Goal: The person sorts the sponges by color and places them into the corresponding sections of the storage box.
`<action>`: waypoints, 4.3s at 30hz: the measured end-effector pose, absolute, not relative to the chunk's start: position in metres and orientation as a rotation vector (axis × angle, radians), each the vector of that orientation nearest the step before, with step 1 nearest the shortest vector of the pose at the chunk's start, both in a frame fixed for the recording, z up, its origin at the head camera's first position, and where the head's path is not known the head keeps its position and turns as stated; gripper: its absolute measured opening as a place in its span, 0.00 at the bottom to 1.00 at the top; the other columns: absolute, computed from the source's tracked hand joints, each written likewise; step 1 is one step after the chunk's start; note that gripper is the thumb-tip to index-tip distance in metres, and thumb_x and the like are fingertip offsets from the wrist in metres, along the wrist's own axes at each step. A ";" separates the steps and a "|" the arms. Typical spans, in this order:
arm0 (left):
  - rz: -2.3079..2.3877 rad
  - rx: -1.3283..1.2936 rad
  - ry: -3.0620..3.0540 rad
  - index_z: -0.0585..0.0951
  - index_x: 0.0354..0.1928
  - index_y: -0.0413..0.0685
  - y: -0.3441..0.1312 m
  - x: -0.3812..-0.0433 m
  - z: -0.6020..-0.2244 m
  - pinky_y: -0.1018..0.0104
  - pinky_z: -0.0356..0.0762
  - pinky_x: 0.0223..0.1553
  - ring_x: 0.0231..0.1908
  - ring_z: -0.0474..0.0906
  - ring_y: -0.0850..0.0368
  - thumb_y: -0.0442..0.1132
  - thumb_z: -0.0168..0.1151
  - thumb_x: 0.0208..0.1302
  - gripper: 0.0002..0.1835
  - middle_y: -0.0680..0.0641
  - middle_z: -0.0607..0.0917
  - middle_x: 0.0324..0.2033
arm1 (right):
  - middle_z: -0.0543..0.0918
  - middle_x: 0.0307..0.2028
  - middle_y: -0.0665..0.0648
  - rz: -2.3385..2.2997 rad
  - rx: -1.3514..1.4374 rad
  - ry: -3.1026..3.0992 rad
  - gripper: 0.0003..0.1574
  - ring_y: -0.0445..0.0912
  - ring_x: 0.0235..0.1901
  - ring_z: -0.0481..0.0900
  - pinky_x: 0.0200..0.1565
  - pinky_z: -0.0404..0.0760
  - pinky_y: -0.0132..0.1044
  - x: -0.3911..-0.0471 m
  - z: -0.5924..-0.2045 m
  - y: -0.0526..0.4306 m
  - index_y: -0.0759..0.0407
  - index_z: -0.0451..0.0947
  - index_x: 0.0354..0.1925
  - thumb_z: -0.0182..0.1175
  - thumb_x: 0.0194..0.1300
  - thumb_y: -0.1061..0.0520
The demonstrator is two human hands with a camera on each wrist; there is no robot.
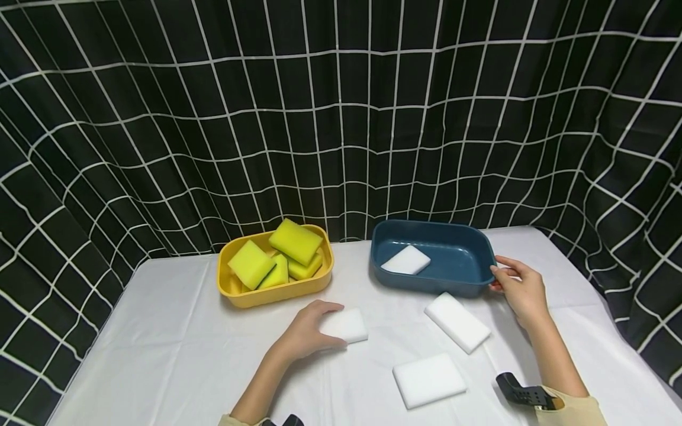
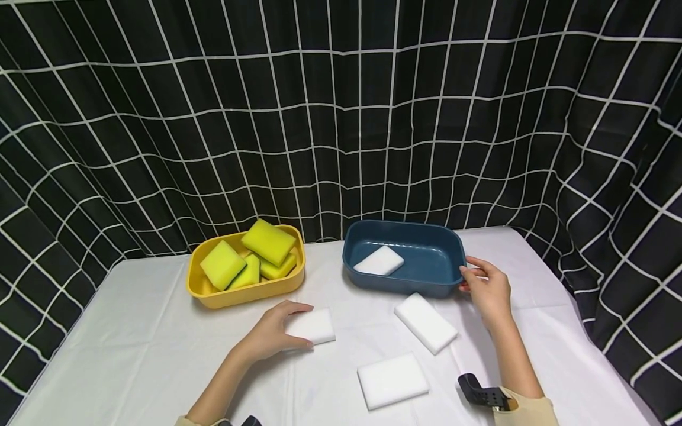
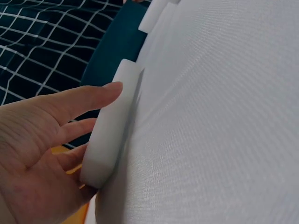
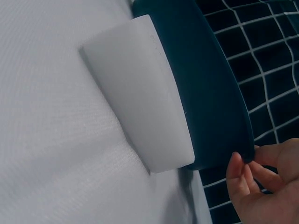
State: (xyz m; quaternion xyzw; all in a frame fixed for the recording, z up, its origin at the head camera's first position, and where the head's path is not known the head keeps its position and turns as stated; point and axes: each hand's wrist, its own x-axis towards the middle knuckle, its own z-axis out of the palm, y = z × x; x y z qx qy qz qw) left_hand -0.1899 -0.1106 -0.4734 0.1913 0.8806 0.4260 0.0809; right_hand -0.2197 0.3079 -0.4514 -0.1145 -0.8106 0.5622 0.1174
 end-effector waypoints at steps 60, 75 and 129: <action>1.342 0.572 2.638 0.83 0.63 0.40 -0.096 -0.194 -0.455 0.51 0.76 0.62 0.57 0.77 0.46 0.40 0.85 0.51 0.35 0.41 0.84 0.60 | 0.80 0.30 0.41 1.658 -0.315 -2.367 0.31 0.29 0.25 0.80 0.33 0.87 0.23 -0.221 -0.454 0.309 0.80 0.65 0.72 0.55 0.80 0.62; 1.365 0.591 2.611 0.82 0.64 0.39 -0.085 -0.206 -0.429 0.57 0.78 0.57 0.53 0.77 0.49 0.40 0.83 0.55 0.34 0.41 0.83 0.57 | 0.79 0.29 0.40 1.659 -0.320 -2.364 0.31 0.29 0.25 0.80 0.32 0.86 0.22 -0.218 -0.451 0.308 0.81 0.65 0.71 0.55 0.80 0.63; 1.207 0.561 2.776 0.82 0.66 0.42 0.001 -0.284 -0.379 0.65 0.75 0.49 0.56 0.72 0.49 0.45 0.82 0.58 0.35 0.40 0.82 0.58 | 0.79 0.31 0.46 1.687 -0.336 -2.343 0.31 0.29 0.24 0.79 0.32 0.86 0.22 -0.220 -0.452 0.309 0.80 0.65 0.72 0.55 0.80 0.63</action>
